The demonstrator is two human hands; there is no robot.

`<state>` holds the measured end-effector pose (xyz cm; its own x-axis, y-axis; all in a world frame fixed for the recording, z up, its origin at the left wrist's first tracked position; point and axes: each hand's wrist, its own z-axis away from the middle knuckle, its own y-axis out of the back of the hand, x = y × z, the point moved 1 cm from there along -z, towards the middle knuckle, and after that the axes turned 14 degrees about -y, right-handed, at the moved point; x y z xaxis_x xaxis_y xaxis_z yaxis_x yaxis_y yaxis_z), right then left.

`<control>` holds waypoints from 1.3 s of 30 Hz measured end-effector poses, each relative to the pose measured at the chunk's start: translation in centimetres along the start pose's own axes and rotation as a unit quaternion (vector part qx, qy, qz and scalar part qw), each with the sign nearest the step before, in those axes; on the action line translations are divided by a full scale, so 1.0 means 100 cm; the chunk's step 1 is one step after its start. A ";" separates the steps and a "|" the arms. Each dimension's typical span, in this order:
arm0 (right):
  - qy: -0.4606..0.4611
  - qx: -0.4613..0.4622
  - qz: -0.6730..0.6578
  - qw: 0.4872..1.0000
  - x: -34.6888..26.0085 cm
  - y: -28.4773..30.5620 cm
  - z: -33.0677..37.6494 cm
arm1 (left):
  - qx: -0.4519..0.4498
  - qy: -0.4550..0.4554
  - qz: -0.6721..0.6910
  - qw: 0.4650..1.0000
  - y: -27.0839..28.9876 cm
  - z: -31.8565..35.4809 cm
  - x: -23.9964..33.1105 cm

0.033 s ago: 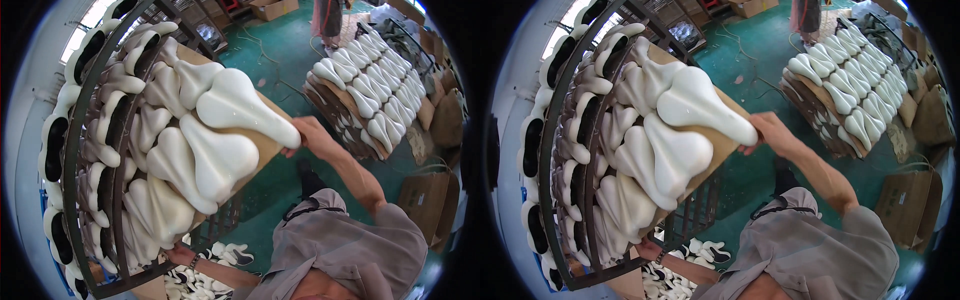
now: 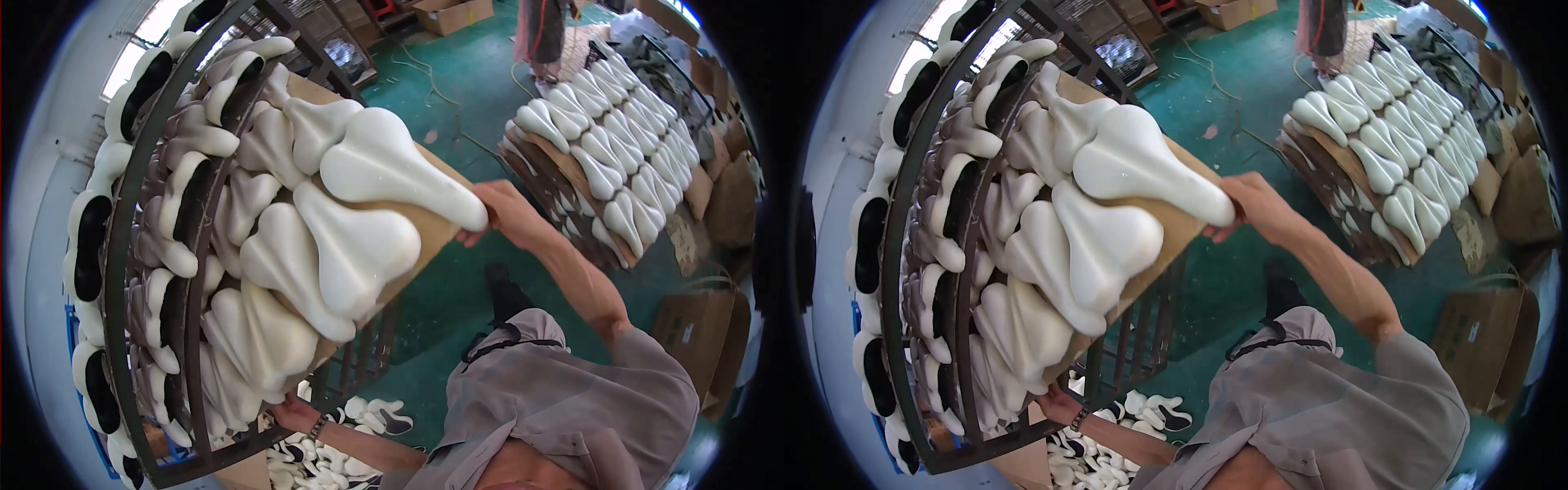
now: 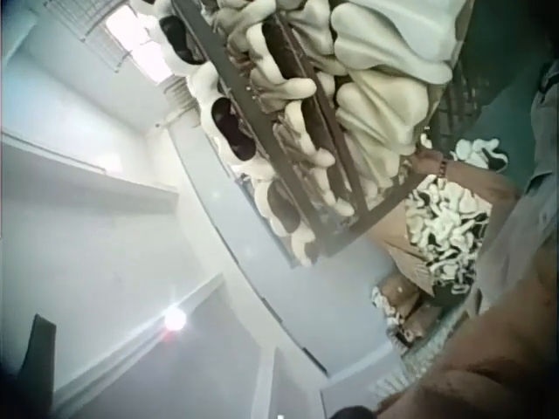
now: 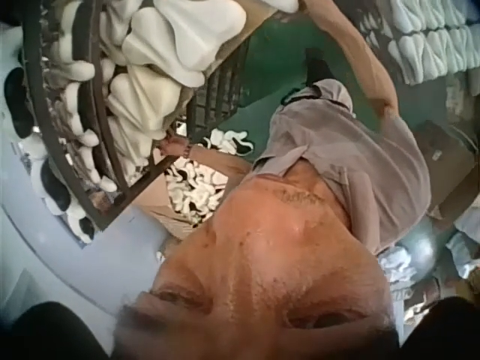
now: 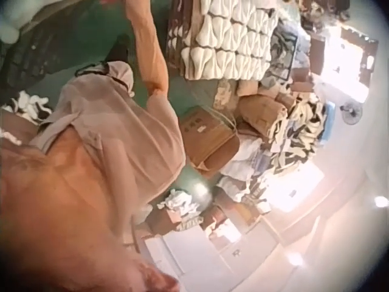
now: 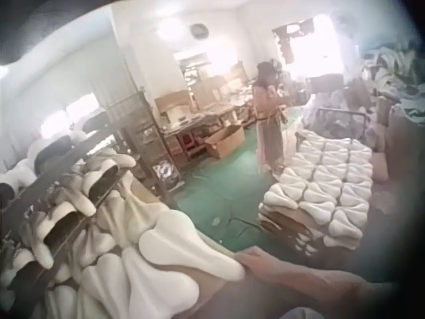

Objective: Handling foam bicycle seat pads, moving trays, and applying spray with a nozzle in a factory.

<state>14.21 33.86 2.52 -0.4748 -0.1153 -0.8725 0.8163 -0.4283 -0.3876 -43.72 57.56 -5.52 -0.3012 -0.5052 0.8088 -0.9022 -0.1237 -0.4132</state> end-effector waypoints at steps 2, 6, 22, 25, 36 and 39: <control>0.001 -0.044 -0.009 0.999 -0.028 0.028 -0.072 | 0.002 0.020 -0.028 0.999 -0.035 0.004 -0.005; -0.003 -0.129 -0.020 0.991 -0.081 0.070 -0.229 | -0.011 0.070 -0.021 0.997 -0.108 0.000 -0.045; 0.028 0.014 0.148 0.988 0.125 0.122 -0.257 | -0.008 0.237 -0.266 0.934 -0.233 -0.055 -0.167; -0.206 0.167 0.182 0.947 0.239 0.248 -0.072 | -0.052 0.254 -0.237 0.936 -0.209 -0.078 -0.189; -0.310 0.586 0.055 0.746 0.320 0.501 0.527 | -0.370 0.546 -0.180 0.730 -0.208 0.473 -0.245; -0.286 0.654 0.000 0.700 0.323 0.478 0.563 | -0.417 0.586 -0.237 0.653 -0.178 0.635 -0.188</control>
<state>19.42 -40.78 -27.45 -0.8343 -0.2953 -0.4656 -0.0061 -0.8395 0.5434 -2.43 14.98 -39.93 0.4842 0.4832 0.7294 -0.6876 0.7257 -0.0244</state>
